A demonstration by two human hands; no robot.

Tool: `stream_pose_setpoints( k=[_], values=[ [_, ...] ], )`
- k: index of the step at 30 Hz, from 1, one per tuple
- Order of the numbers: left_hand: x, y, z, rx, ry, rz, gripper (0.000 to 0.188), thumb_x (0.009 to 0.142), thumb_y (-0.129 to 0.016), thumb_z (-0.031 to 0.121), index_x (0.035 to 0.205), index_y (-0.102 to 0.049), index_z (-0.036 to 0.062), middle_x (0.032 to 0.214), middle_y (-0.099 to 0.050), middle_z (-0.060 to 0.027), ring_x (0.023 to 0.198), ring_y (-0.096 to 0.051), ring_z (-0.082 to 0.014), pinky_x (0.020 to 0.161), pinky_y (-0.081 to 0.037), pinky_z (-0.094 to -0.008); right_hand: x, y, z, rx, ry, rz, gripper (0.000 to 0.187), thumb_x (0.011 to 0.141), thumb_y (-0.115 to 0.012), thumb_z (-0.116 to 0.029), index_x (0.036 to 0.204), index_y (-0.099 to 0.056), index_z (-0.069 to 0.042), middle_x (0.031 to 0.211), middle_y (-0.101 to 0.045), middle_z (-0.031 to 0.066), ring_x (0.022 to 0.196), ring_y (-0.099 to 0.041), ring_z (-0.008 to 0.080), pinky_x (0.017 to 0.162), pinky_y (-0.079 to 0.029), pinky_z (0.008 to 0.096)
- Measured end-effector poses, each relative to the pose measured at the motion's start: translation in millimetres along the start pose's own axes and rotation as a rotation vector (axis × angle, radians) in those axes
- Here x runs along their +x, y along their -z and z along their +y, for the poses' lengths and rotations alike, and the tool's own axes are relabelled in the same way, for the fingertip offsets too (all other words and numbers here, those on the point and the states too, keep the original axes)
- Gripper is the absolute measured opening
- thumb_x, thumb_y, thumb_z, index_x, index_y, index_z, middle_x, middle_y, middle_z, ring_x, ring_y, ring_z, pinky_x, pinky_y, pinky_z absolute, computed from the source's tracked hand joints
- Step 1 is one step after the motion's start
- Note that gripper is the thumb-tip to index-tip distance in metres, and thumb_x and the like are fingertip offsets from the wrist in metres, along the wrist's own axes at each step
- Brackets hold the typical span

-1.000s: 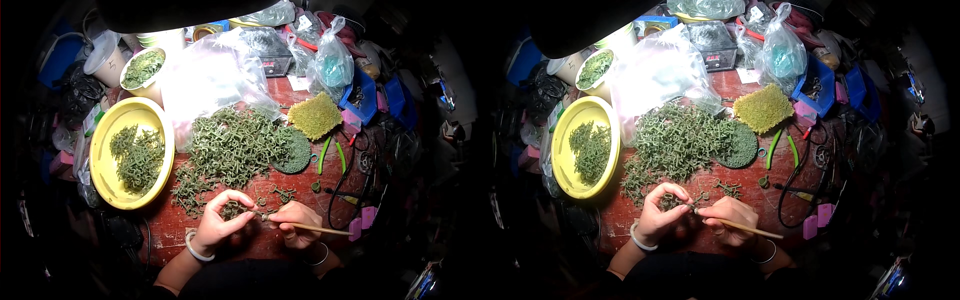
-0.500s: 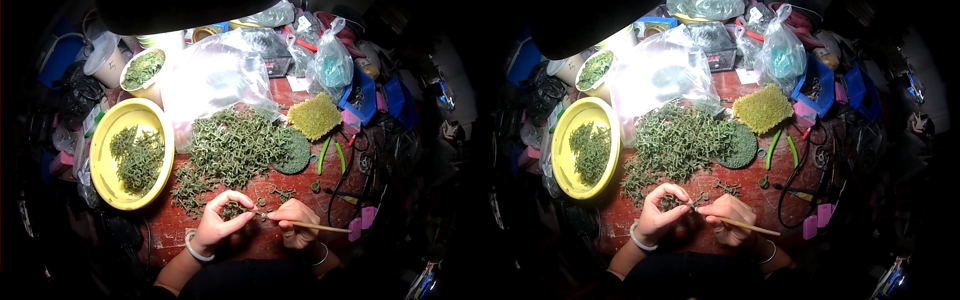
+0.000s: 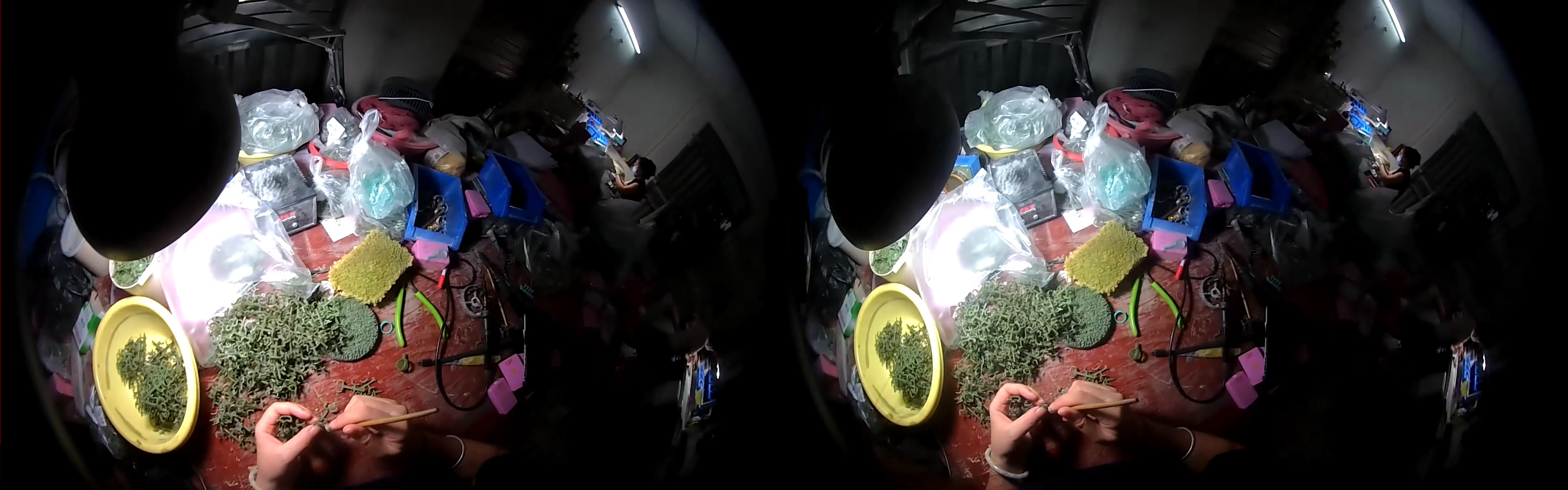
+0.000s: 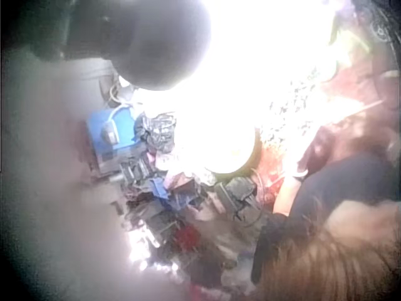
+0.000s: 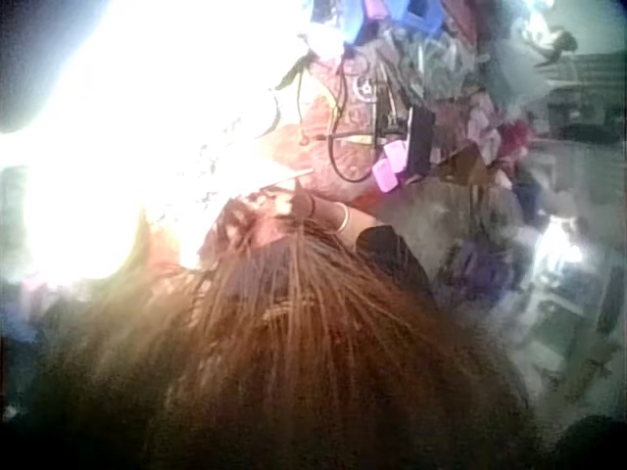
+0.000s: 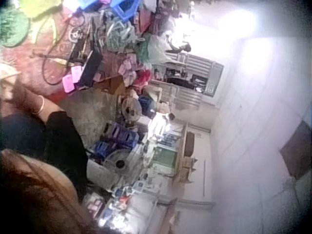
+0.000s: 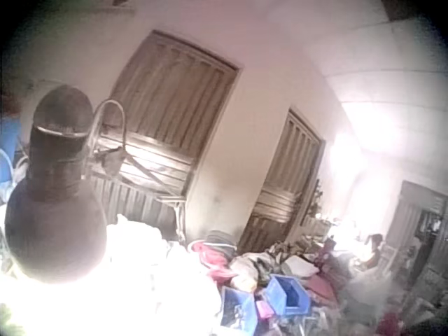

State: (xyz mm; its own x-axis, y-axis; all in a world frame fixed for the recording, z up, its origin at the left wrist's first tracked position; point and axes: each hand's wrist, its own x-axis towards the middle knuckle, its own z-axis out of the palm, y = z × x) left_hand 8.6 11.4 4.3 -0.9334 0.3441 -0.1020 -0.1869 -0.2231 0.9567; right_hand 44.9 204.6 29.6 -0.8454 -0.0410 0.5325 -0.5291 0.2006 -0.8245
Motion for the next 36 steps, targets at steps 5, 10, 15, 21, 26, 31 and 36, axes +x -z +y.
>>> stream_pose_setpoints(
  k=[5,10,15,21,26,31,36],
  values=[
    [3,13,4,0.029,0.072,-0.084,0.02,0.082,-0.073,-0.004,0.099,-0.063,0.0004,0.099,-0.066,-0.0079,0.096,-0.062,-0.0159,0.09,-0.048,-0.0304,0,-2,4,0.148,-0.025,-0.051,0.022,0.102,-0.056,-0.016,0.101,-0.069,0.002,0.077,-0.064,0.0082,0.06,-0.059,0.0187,0.054,-0.047,0.0312],
    [4,12,0,-0.133,0.172,-0.099,0.024,0.084,-0.069,-0.008,0.104,-0.059,0.0008,0.102,-0.063,-0.0085,0.097,-0.06,-0.0149,0.088,-0.049,-0.0269,-2,-3,4,-0.062,0.01,0.035,0.014,0.099,-0.061,-0.013,0.101,-0.067,-0.001,0.086,-0.069,0.0081,0.062,-0.06,0.0213,0.056,-0.048,0.0337],
    [3,12,2,-0.187,0.168,-0.106,0.024,0.084,-0.069,-0.01,0.104,-0.06,0.0011,0.102,-0.063,-0.0082,0.098,-0.061,-0.0151,0.088,-0.049,-0.0282,-1,-1,3,-0.069,-0.014,-0.026,0.013,0.098,-0.061,-0.011,0.103,-0.066,0.0,0.088,-0.068,0.0089,0.064,-0.06,0.0215,0.059,-0.049,0.0331],
    [3,11,3,-0.198,0.151,-0.124,0.024,0.084,-0.069,-0.01,0.103,-0.06,0.0012,0.102,-0.063,-0.0085,0.098,-0.061,-0.0152,0.088,-0.05,-0.0289,0,0,2,-0.07,-0.009,-0.058,0.013,0.098,-0.061,-0.01,0.103,-0.065,0.002,0.089,-0.068,0.0099,0.066,-0.06,0.0215,0.06,-0.05,0.0326],
    [3,12,1,-0.137,0.123,-0.134,0.023,0.084,-0.07,-0.01,0.102,-0.06,0.0012,0.102,-0.063,-0.0083,0.097,-0.062,-0.0153,0.089,-0.05,-0.0295,-1,-2,2,-0.058,-0.031,-0.06,0.013,0.099,-0.061,-0.01,0.102,-0.065,0.002,0.088,-0.068,0.0098,0.066,-0.06,0.0212,0.06,-0.049,0.0322],
    [4,13,0,-0.15,0.125,-0.131,0.021,0.086,-0.072,-0.006,0.103,-0.063,0.001,0.103,-0.066,-0.0065,0.1,-0.063,-0.0134,0.092,-0.05,-0.0285,-1,0,1,0.041,-0.075,-0.053,0.014,0.1,-0.06,-0.011,0.099,-0.066,0.001,0.087,-0.068,0.0093,0.065,-0.06,0.0203,0.06,-0.049,0.0314],
    [4,12,1,-0.109,0.104,-0.141,0.022,0.084,-0.071,-0.008,0.102,-0.062,0.0011,0.102,-0.065,-0.0074,0.099,-0.062,-0.0145,0.091,-0.05,-0.0293,-2,-2,2,-0.009,-0.065,-0.038,0.014,0.099,-0.06,-0.011,0.101,-0.066,0.002,0.088,-0.068,0.0094,0.066,-0.06,0.0204,0.06,-0.049,0.0315]
  ],
)
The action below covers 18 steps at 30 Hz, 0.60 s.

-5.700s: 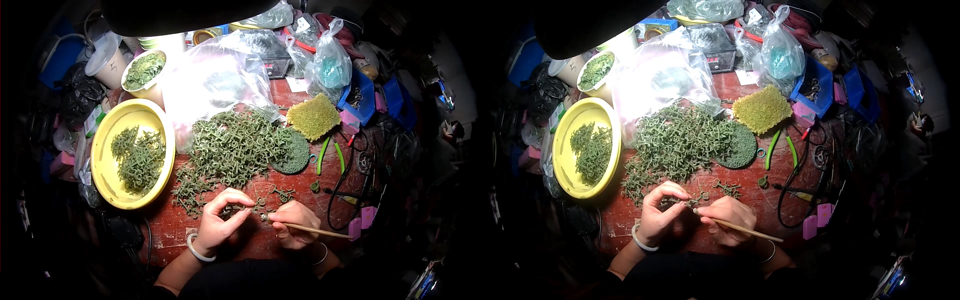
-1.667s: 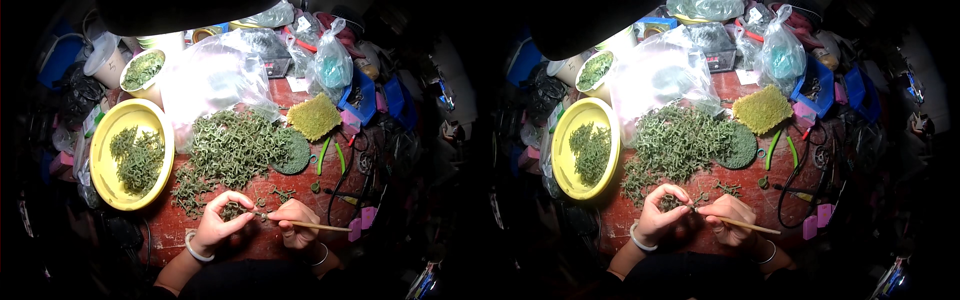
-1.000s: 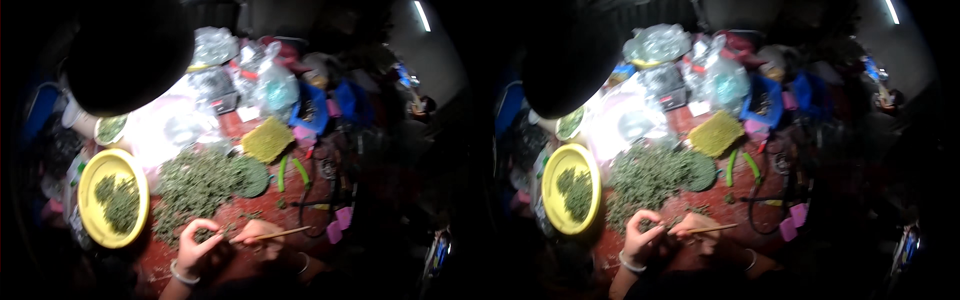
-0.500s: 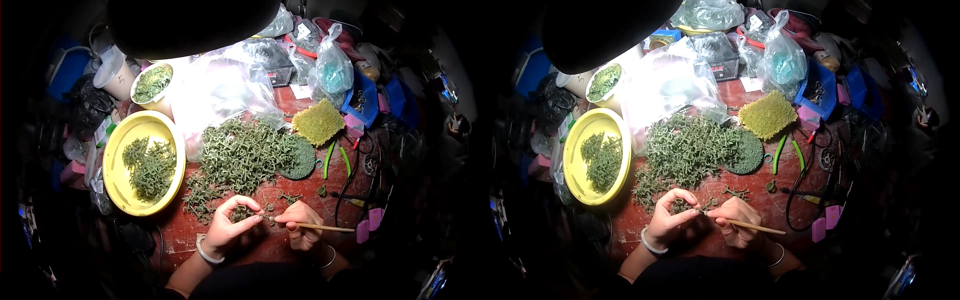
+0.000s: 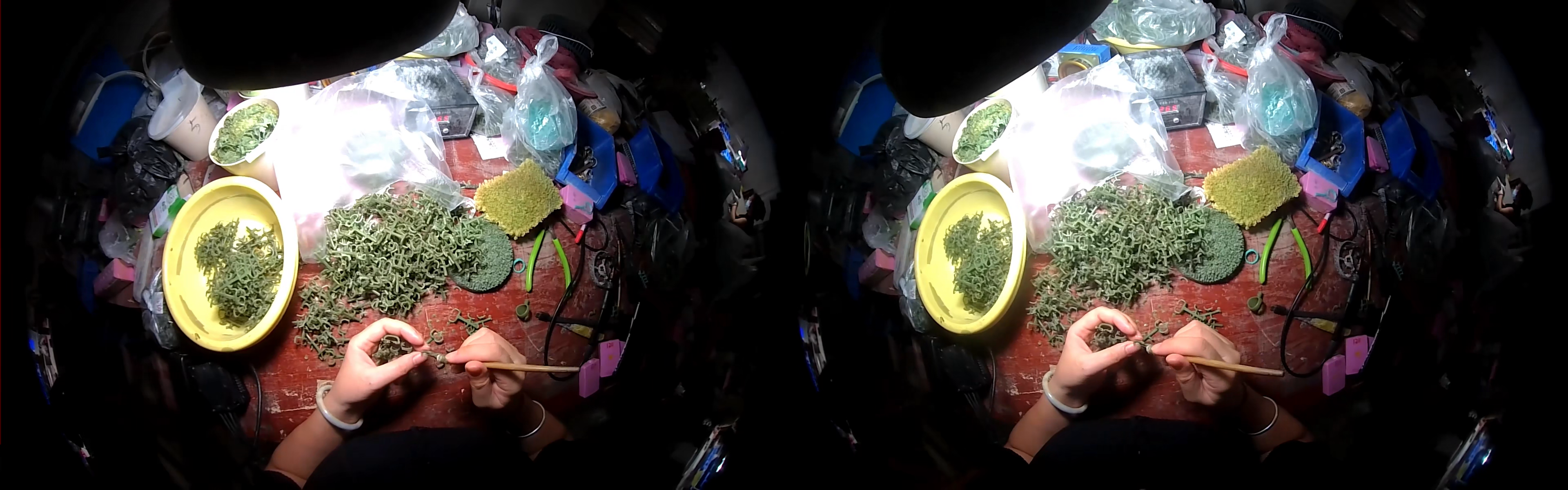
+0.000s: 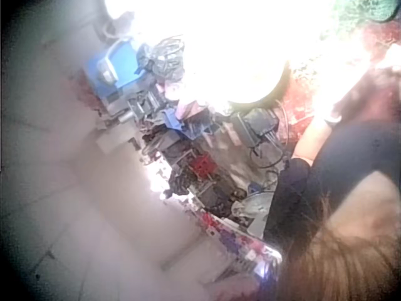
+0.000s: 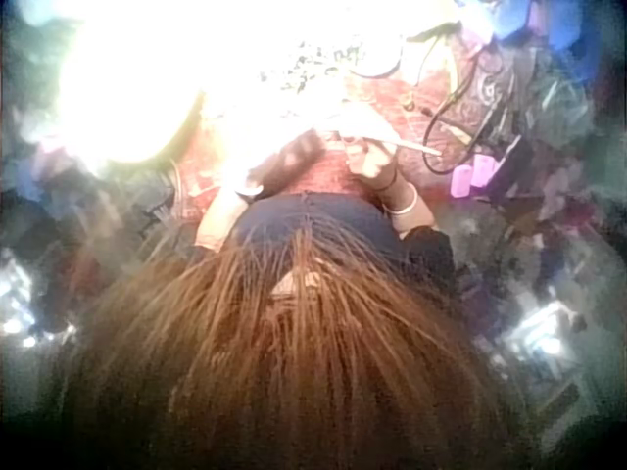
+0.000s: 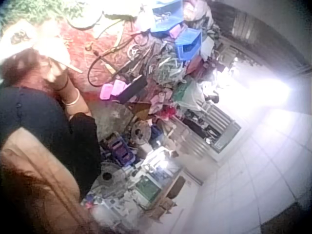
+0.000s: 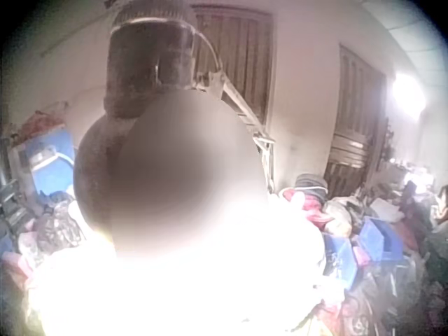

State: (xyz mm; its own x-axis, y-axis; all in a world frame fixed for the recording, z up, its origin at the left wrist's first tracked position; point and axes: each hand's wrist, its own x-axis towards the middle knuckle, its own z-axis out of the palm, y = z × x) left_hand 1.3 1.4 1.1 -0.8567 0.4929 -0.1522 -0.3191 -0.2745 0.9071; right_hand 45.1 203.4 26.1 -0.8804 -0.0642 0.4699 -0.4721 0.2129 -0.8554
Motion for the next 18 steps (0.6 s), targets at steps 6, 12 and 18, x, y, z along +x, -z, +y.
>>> stream_pose_setpoints(
  k=[6,12,18],
  values=[
    [-0.3,-1.0,2.5,0.044,0.006,-0.004,0.023,0.083,-0.071,-0.009,0.1,-0.06,0.0012,0.1,-0.064,-0.0084,0.097,-0.062,-0.016,0.089,-0.05,-0.0302,-0.1,1.0,-0.7,-0.001,-0.018,-0.022,0.014,0.099,-0.06,-0.011,0.101,-0.065,0.002,0.089,-0.068,0.0099,0.067,-0.061,0.0206,0.061,-0.05,0.0314],
    [0.5,0.1,2.3,0.064,-0.011,-0.017,0.022,0.083,-0.071,-0.009,0.1,-0.061,0.0013,0.1,-0.064,-0.0086,0.097,-0.063,-0.0163,0.089,-0.05,-0.0306,2.1,2.4,-2.5,0.058,-0.058,-0.018,0.016,0.1,-0.06,-0.013,0.101,-0.066,0.002,0.086,-0.068,0.0103,0.067,-0.061,0.0198,0.061,-0.05,0.0309],
    [-0.6,-0.2,2.8,0.058,-0.018,-0.008,0.022,0.083,-0.071,-0.009,0.1,-0.061,0.0013,0.101,-0.064,-0.0084,0.097,-0.062,-0.0161,0.09,-0.05,-0.0303,2.8,1.7,-1.2,0.004,0.009,-0.025,0.017,0.099,-0.062,-0.014,0.1,-0.066,0.002,0.083,-0.067,0.0094,0.066,-0.062,0.0203,0.06,-0.051,0.0314]
  ],
)
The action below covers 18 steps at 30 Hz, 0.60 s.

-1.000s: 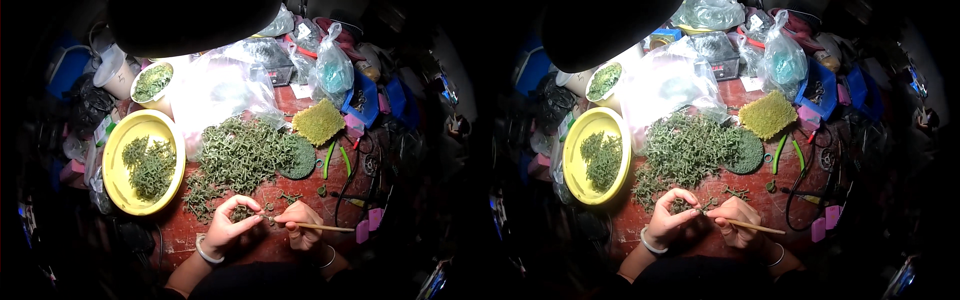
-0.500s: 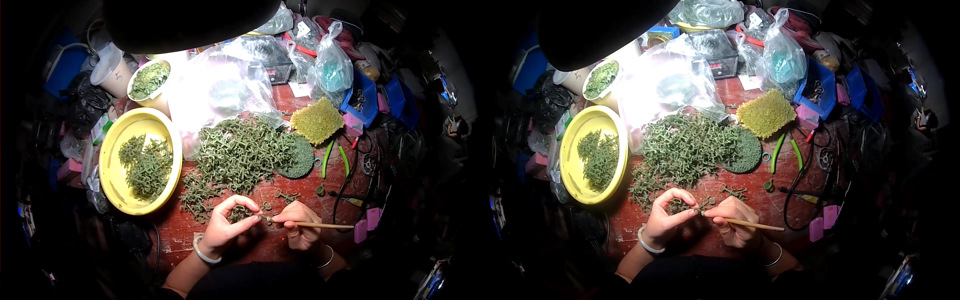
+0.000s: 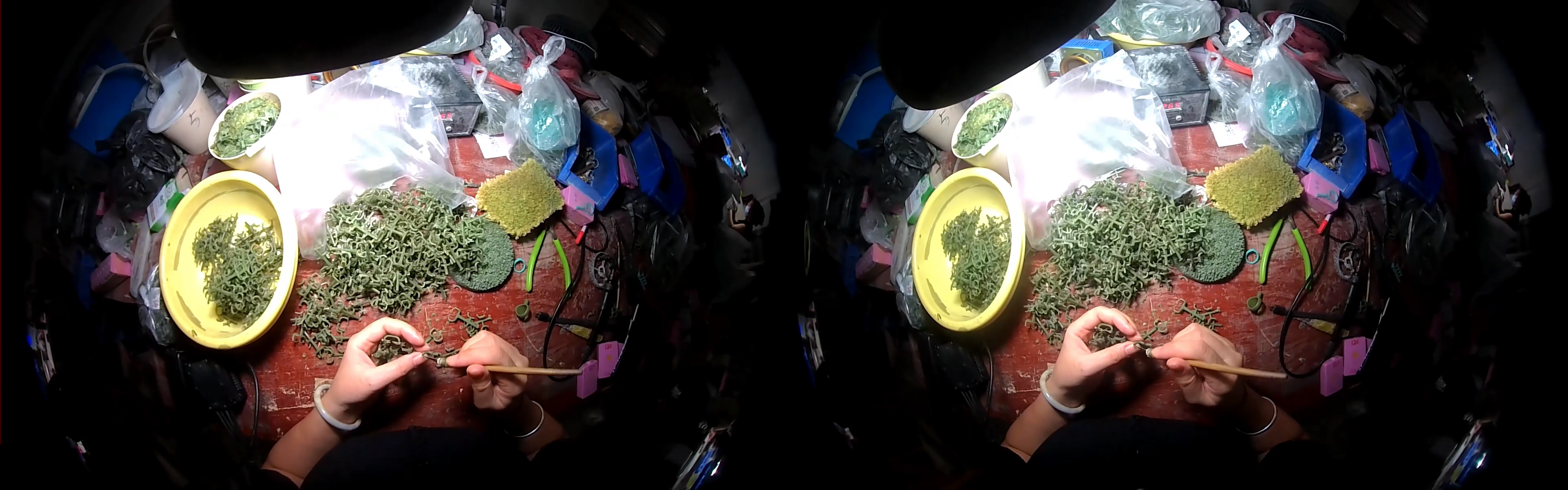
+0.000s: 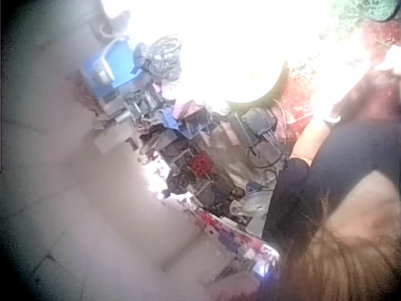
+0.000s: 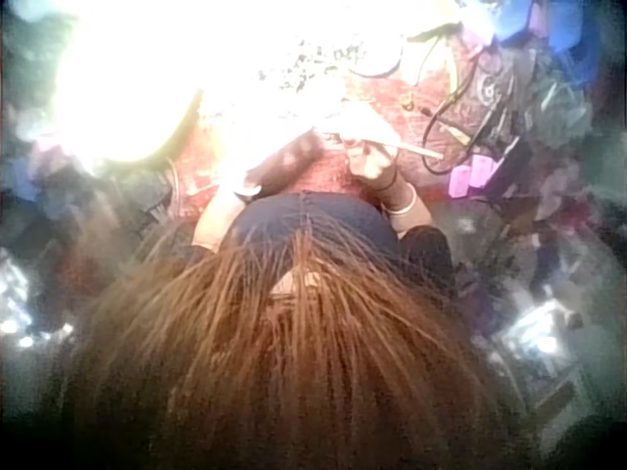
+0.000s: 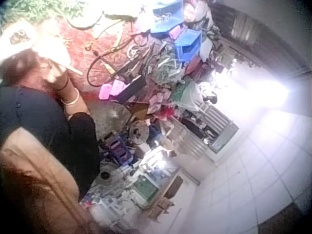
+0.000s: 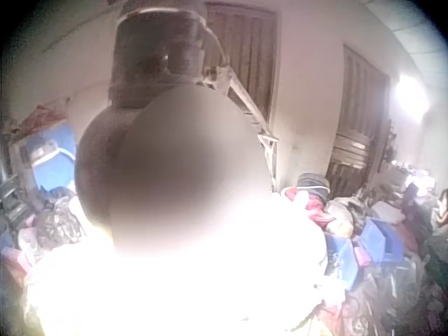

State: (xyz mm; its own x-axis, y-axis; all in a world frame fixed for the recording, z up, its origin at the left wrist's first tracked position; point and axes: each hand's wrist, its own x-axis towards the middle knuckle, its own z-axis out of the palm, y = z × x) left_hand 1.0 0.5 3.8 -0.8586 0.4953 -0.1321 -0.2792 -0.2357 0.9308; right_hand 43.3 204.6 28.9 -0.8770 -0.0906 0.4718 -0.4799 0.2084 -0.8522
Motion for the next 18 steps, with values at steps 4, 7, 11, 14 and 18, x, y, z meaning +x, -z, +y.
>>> stream_pose_setpoints(
  k=[4,7,11,14,18],
  values=[
    [-0.5,-1.3,0.6,-0.036,0.022,0.028,0.022,0.084,-0.07,-0.009,0.101,-0.061,0.0014,0.101,-0.064,-0.0081,0.097,-0.062,-0.0154,0.089,-0.05,-0.0296,-0.2,-1.5,-0.5,-0.079,0.093,-0.022,0.018,0.097,-0.065,-0.016,0.101,-0.067,0.002,0.081,-0.065,0.0095,0.065,-0.062,0.0224,0.059,-0.052,0.0329],
    [0.0,-0.8,0.4,-0.134,0.07,0.057,0.023,0.084,-0.069,-0.009,0.102,-0.06,0.0017,0.102,-0.064,-0.0078,0.098,-0.062,-0.0149,0.088,-0.05,-0.0288,0.2,-3.1,-0.2,-0.112,0.145,-0.055,0.02,0.097,-0.066,-0.017,0.102,-0.067,0.002,0.08,-0.064,0.0099,0.065,-0.062,0.0235,0.058,-0.052,0.0334],
    [-1.2,-1.9,0.5,-0.196,0.107,0.085,0.024,0.085,-0.069,-0.009,0.104,-0.059,0.0025,0.101,-0.064,-0.0077,0.086,-0.061,-0.0113,0.075,-0.05,-0.0238,0.8,-3.2,-0.9,-0.116,0.149,-0.067,0.021,0.097,-0.066,-0.018,0.104,-0.067,0.002,0.079,-0.064,0.0096,0.066,-0.062,0.0239,0.059,-0.052,0.0338],
    [-3.3,-0.3,3.0,-0.33,0.215,0.102,0.022,0.086,-0.072,-0.005,0.104,-0.062,0.0025,0.103,-0.065,-0.005,0.096,-0.062,-0.012,0.087,-0.051,-0.0262,0.6,-4.1,-2.3,-0.101,0.109,-0.074,0.025,0.101,-0.06,-0.024,0.1,-0.065,0.0,0.081,-0.066,0.0078,0.067,-0.065,0.0225,0.061,-0.053,0.0329],
    [-2.9,-0.9,4.2,-0.34,0.226,0.097,0.022,0.087,-0.071,-0.004,0.106,-0.061,0.0035,0.103,-0.065,-0.0046,0.094,-0.062,-0.0099,0.081,-0.051,-0.0229,1.3,-5.7,-0.9,-0.15,0.12,-0.049,0.024,0.101,-0.059,-0.023,0.1,-0.066,0.0,0.082,-0.067,0.0081,0.067,-0.065,0.0227,0.061,-0.053,0.0332]
  ],
)
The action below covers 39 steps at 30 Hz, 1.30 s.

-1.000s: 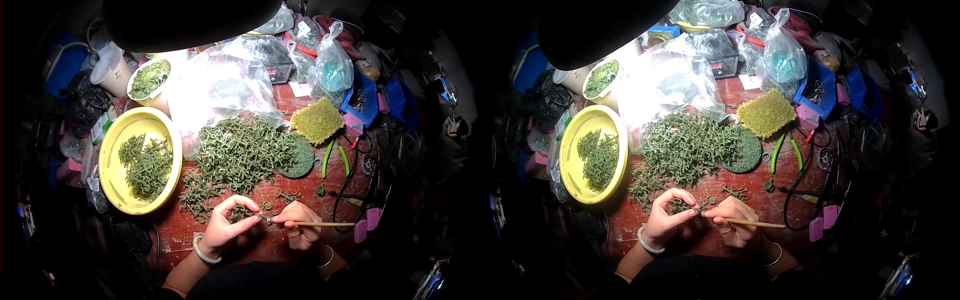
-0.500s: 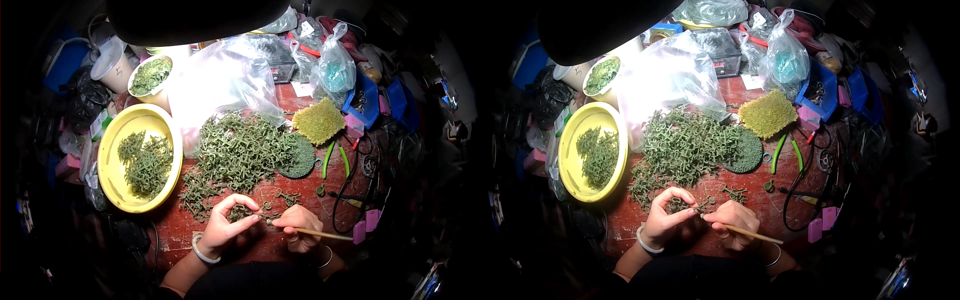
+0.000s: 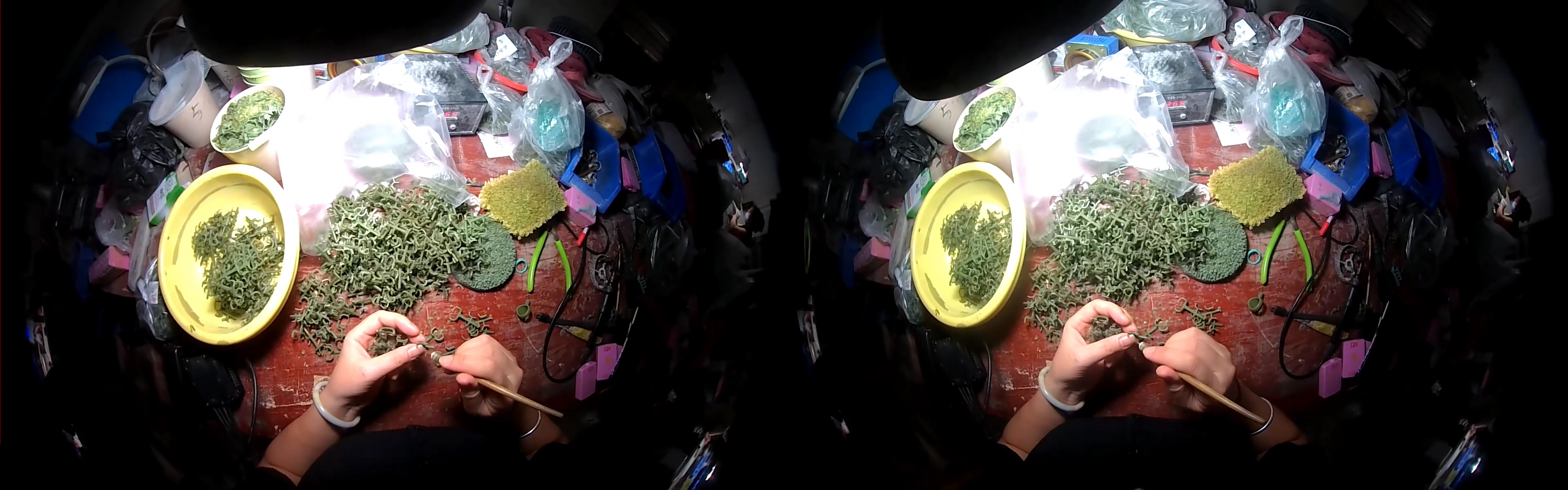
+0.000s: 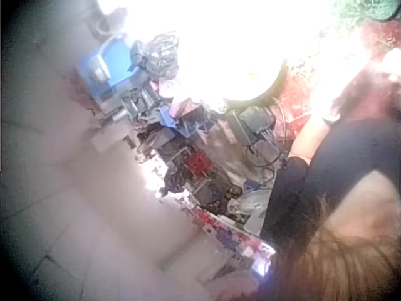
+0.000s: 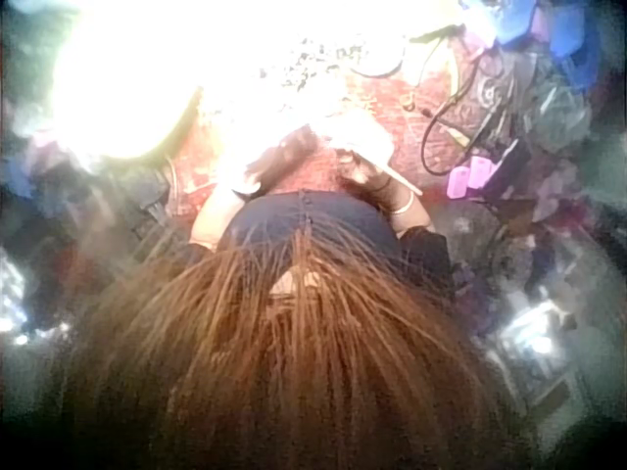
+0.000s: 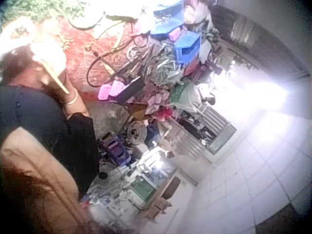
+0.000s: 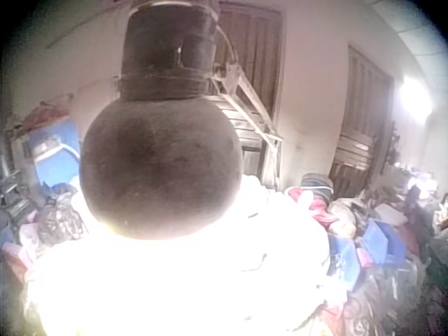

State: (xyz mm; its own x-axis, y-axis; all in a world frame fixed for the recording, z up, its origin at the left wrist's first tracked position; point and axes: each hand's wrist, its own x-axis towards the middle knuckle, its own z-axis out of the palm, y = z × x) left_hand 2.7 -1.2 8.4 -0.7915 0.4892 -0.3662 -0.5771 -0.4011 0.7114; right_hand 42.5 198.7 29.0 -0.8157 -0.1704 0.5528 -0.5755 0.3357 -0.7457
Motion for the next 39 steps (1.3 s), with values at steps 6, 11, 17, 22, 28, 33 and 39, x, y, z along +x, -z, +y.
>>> stream_pose_setpoints(
  k=[6,11,17,22,28,33,39],
  values=[
    [0.6,-0.1,0.8,-0.013,0.011,-0.001,0.023,0.088,-0.072,-0.003,0.106,-0.061,0.0056,0.101,-0.066,-0.0029,0.079,-0.061,-0.0054,0.062,-0.047,-0.0177,-1.4,0.4,0.6,0.044,0.019,-0.017,0.021,0.097,-0.065,-0.017,0.105,-0.067,0.002,0.084,-0.066,0.0099,0.069,-0.063,0.0244,0.061,-0.052,0.0344],
    [0.2,-0.3,1.0,-0.002,0.02,0.007,0.022,0.088,-0.072,-0.001,0.106,-0.061,0.0068,0.098,-0.066,-0.0018,0.072,-0.059,-0.0035,0.054,-0.042,-0.0165,-1.9,0.3,0.5,-0.004,-0.023,0.007,0.02,0.098,-0.064,-0.017,0.102,-0.068,0.002,0.084,-0.067,0.0099,0.068,-0.063,0.0244,0.061,-0.052,0.0345],
    [1.4,0.5,-2.2,0.004,-0.002,0.017,0.022,0.087,-0.073,-0.002,0.105,-0.062,0.0045,0.101,-0.066,-0.0036,0.082,-0.062,-0.007,0.069,-0.049,-0.02,-0.8,0.0,0.4,0.043,-0.001,-0.002,0.02,0.098,-0.063,-0.017,0.103,-0.067,0.002,0.083,-0.066,0.0096,0.068,-0.062,0.0242,0.061,-0.052,0.0341],
    [4.2,1.1,-6.7,0.217,-0.207,0.017,0.02,0.086,-0.071,-0.006,0.102,-0.063,0.0013,0.101,-0.066,-0.0055,0.097,-0.064,-0.0136,0.091,-0.05,-0.029,0.4,0.1,-0.8,0.073,-0.015,-0.007,0.016,0.098,-0.062,-0.014,0.103,-0.067,0.001,0.083,-0.066,0.0096,0.067,-0.062,0.0242,0.061,-0.051,0.0344],
    [5.0,1.5,-6.4,0.322,-0.298,-0.009,0.019,0.086,-0.071,-0.005,0.102,-0.063,0.0012,0.102,-0.067,-0.0064,0.098,-0.064,-0.0137,0.091,-0.05,-0.0282,0.0,2.0,-1.6,-0.012,-0.077,0.014,0.019,0.101,-0.056,-0.015,0.099,-0.066,0.0,0.084,-0.067,0.0099,0.07,-0.061,0.0234,0.065,-0.05,0.0338],
    [4.2,0.6,-5.3,0.349,-0.299,-0.003,0.02,0.086,-0.071,-0.005,0.102,-0.063,0.0012,0.102,-0.067,-0.0065,0.098,-0.064,-0.0139,0.09,-0.05,-0.0283,-0.4,3.1,-2.0,0.047,-0.085,0.004,0.012,0.095,-0.062,-0.008,0.102,-0.067,0.001,0.083,-0.062,0.0093,0.07,-0.06,0.0242,0.064,-0.051,0.0346],
    [4.0,0.5,-4.9,0.362,-0.306,-0.013,0.019,0.086,-0.071,-0.005,0.102,-0.064,0.0012,0.102,-0.068,-0.0065,0.098,-0.064,-0.0137,0.09,-0.05,-0.0283,-0.1,2.7,-3.1,0.03,-0.115,0.022,0.01,0.095,-0.061,-0.006,0.1,-0.067,0.0,0.083,-0.062,0.0092,0.07,-0.06,0.024,0.064,-0.05,0.0346]
  ],
)
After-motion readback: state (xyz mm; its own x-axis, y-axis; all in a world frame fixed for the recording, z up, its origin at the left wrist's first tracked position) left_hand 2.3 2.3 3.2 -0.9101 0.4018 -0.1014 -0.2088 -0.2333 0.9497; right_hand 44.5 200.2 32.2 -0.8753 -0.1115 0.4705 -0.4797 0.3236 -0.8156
